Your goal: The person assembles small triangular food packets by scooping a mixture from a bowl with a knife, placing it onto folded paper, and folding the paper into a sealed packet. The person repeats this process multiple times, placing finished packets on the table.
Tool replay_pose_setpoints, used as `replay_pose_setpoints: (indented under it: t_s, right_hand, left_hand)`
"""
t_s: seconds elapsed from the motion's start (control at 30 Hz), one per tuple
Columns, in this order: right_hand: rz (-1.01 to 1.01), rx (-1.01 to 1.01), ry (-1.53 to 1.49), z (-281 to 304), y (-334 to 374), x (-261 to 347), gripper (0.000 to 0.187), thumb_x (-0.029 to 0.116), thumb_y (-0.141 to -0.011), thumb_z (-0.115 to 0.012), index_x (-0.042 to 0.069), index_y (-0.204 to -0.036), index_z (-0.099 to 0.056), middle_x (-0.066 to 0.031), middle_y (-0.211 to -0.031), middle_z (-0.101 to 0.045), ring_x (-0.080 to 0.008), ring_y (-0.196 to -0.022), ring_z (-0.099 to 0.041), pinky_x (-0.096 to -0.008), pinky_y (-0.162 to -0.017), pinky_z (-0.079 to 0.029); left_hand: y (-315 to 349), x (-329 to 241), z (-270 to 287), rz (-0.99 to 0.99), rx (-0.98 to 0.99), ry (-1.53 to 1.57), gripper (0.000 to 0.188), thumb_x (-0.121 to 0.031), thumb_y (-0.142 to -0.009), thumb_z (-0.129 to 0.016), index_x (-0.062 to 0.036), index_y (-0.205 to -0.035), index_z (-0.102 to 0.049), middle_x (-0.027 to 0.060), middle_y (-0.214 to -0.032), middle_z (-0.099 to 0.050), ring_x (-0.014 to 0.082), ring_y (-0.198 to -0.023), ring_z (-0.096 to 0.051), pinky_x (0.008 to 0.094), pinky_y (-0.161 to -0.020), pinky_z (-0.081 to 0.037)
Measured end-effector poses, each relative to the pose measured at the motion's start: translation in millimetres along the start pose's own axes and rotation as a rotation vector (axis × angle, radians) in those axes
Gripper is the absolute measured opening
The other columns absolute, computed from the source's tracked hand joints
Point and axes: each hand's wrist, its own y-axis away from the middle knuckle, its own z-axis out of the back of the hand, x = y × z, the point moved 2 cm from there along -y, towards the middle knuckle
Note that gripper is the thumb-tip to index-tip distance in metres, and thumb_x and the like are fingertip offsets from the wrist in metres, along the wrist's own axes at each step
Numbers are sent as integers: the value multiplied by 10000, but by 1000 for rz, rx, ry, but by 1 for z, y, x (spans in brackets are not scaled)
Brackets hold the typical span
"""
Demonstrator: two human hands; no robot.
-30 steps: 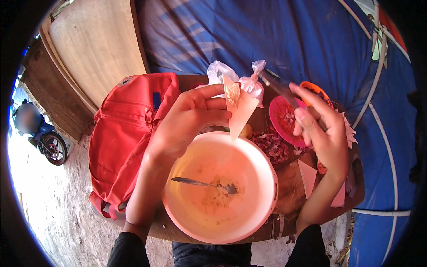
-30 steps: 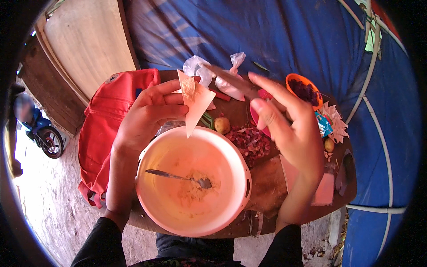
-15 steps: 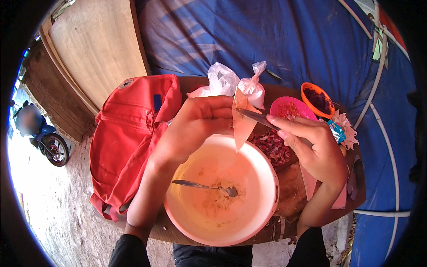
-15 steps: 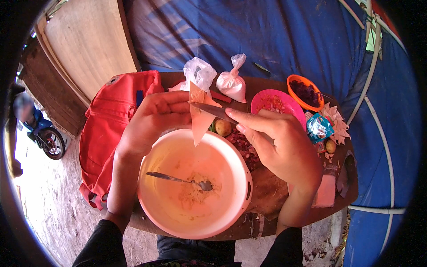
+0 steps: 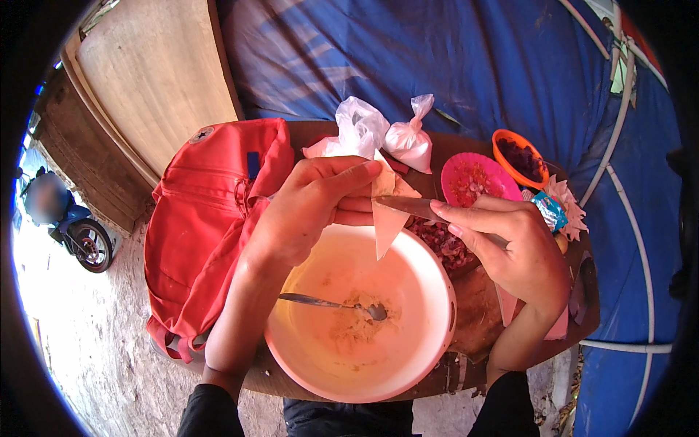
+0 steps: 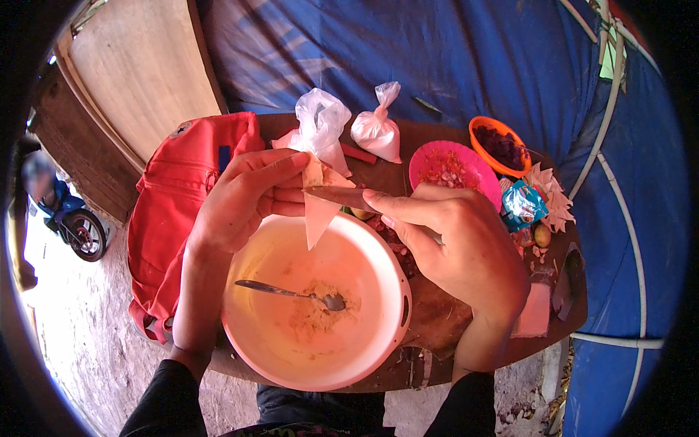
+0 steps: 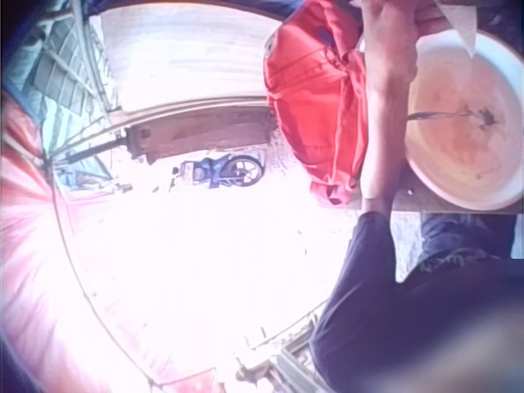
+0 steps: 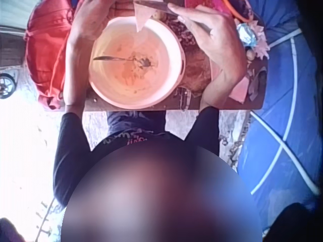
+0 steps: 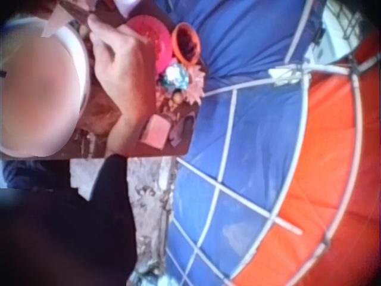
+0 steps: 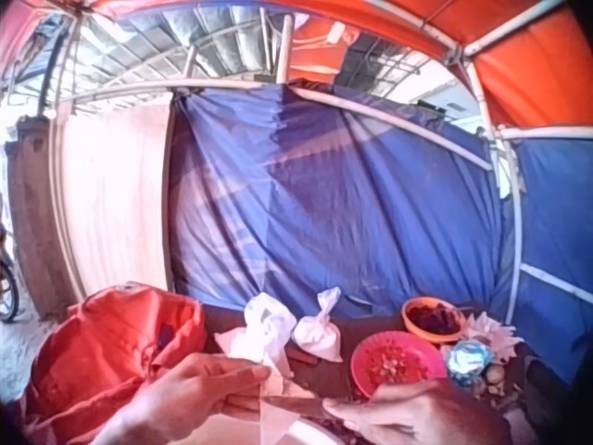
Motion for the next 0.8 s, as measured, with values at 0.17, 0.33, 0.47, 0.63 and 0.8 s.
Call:
replay_pose_setpoints:
  t_s: [0.17,0.33,0.47,0.63,0.8]
  right_hand:
    - [29,-35,11,-1,0,-1,283,-26,-871,-695,12,-1149,-739,-152,-798,-678,-216,-681,-656,-306,-630,-491]
    - [65,-86,-17,-4,-4,-1,311,-66,-853,-698,-1,-1155,-734,-139,-822,-684,-184,-704,-651,-289,-651,-496]
    - [90,-142,-29,-7,-10,-1,328,-86,-846,-695,-2,-1160,-733,-134,-835,-685,-167,-709,-643,-273,-659,-494]
    - [81,-141,43,-1,-6,2,325,-90,-843,-697,4,-1151,-738,-126,-841,-693,-160,-707,-645,-267,-655,-496]
    - [77,-142,78,5,-1,5,331,-98,-836,-695,5,-1147,-738,-119,-836,-694,-157,-698,-641,-263,-645,-493]
  left_hand:
    - [0,0,3,-22,29,33,352,-262,-1043,-544,38,-1180,-668,160,-1102,-735,230,-981,-736,328,-881,-594]
    - [-1,-1,8,108,216,456,346,-243,-1082,-459,13,-1279,-585,209,-1186,-699,305,-1076,-705,390,-957,-577]
    - [1,0,9,136,338,766,333,-229,-1106,-387,-19,-1330,-516,233,-1237,-669,341,-1124,-679,433,-1003,-560]
    - [4,0,7,129,360,832,321,-221,-1108,-380,-18,-1312,-521,239,-1271,-649,360,-1147,-665,450,-1023,-550]
    - [7,-3,5,103,266,755,318,-210,-1107,-380,-10,-1296,-539,240,-1278,-644,363,-1159,-658,448,-1029,-547]
